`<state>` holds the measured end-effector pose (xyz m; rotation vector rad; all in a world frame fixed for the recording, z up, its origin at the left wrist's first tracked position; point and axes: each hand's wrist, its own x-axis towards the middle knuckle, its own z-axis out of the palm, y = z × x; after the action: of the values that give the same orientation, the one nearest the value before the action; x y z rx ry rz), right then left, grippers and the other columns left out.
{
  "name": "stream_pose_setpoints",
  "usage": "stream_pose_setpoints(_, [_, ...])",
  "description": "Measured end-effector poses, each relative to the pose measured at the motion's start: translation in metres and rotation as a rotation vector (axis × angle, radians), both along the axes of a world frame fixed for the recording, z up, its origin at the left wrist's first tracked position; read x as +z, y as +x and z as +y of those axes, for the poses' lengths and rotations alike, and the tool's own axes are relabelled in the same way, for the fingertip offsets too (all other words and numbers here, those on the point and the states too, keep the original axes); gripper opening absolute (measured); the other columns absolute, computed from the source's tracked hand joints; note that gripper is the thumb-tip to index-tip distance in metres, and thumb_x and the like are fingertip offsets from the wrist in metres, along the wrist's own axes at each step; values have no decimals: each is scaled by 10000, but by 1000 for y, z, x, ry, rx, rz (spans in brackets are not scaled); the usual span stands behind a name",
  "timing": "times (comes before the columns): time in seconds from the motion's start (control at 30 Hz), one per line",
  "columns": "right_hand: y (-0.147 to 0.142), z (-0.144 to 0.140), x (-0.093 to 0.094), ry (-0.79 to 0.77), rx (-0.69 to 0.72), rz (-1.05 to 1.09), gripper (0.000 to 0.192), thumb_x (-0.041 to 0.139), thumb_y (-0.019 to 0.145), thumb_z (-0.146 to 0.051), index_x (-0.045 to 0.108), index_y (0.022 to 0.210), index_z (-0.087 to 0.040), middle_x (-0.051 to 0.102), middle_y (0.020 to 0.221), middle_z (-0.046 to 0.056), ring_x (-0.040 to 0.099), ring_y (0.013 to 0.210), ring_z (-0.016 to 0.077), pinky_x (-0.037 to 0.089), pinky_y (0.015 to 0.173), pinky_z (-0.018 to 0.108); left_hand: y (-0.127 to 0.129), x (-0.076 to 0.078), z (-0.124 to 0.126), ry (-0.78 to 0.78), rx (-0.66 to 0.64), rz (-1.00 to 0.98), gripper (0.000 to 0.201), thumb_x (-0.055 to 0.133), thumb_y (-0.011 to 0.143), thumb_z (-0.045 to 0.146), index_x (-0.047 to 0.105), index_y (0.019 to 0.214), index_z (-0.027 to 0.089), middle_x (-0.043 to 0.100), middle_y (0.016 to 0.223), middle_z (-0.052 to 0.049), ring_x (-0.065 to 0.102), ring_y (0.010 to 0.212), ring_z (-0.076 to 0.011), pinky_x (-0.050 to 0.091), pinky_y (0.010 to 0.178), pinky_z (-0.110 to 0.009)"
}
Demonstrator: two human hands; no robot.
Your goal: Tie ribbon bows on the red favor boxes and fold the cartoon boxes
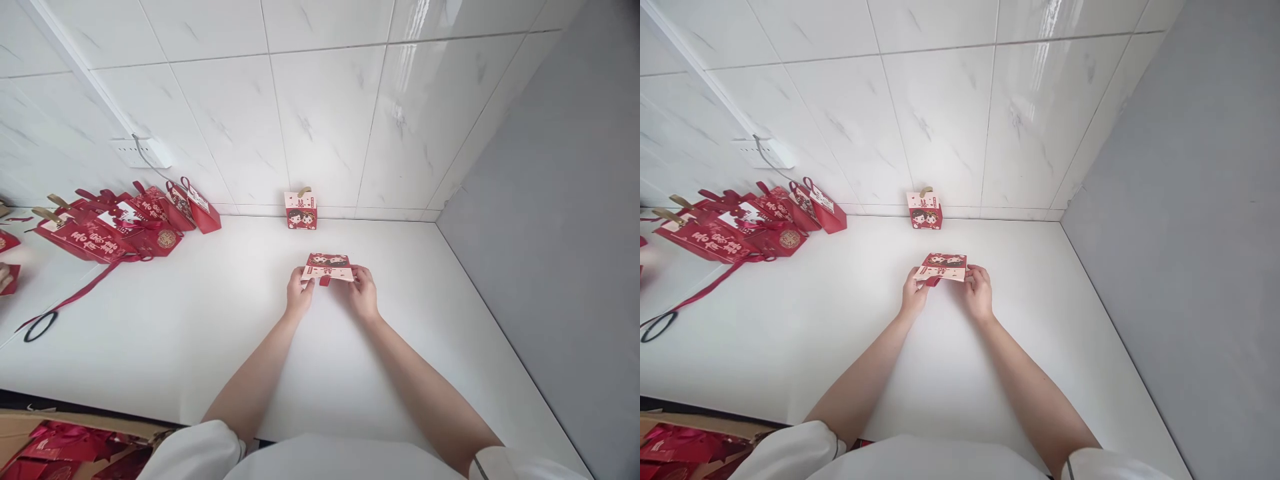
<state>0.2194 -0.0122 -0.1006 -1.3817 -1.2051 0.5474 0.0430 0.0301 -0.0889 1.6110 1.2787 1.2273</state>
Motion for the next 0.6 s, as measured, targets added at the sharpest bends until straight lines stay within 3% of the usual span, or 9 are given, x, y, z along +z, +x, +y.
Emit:
stream_pose_setpoints(0.13, [0,-7,11,128,-43,27,248,403,909,-284,507,1130,-238,524,1317,98,505,1228,239,441,987,451,0,3,-2,-34,-27,16,233,629,823,338,604,1032,236,679,1111,-44,639,1013,-188,504,839,-296])
stream_pose_setpoints(0.23, [-4,-15,23,263,-29,2,339,369,961,-328,432,1281,-236,479,1398,120,458,1305,243,383,1068,473,0,8,-6,18,-52,5,173,576,862,355,596,979,229,678,1048,-39,635,974,-176,487,841,-293])
stream_pose_setpoints(0.33, [-11,-19,28,278,-29,-25,447,396,966,-336,334,1396,-233,423,1455,137,424,1347,251,363,1100,486,-1,14,-12,104,-53,-7,229,567,873,400,558,1023,227,659,1017,-58,634,938,-180,490,777,-285])
stream_pose_setpoints(0.4, [-15,-20,28,295,-29,-63,490,423,959,-313,296,1428,-246,384,1491,131,378,1384,253,340,1120,498,0,18,-14,207,8,-2,398,607,848,419,500,1180,228,618,1137,-101,615,1031,-212,499,794,-304])
stream_pose_setpoints(0.47, [-18,-21,28,333,-23,-147,498,447,949,-283,303,1426,-276,325,1534,112,315,1424,258,314,1134,514,1,22,-15,337,66,29,593,642,825,423,408,1332,224,513,1321,-150,522,1224,-262,480,928,-361])
stream_pose_setpoints(0.53, [-22,-22,30,365,-33,-280,476,465,936,-271,355,1397,-309,256,1569,85,263,1446,274,284,1139,547,4,25,-14,402,46,59,696,651,823,426,344,1417,230,387,1461,-157,368,1379,-294,380,1086,-423])
stream_pose_setpoints(0.6, [-27,-23,37,333,-63,-422,425,458,936,-276,423,1357,-319,206,1587,66,231,1455,295,243,1138,588,8,26,-13,345,-30,5,735,652,827,439,313,1452,253,344,1508,-131,297,1429,-295,306,1150,-444])
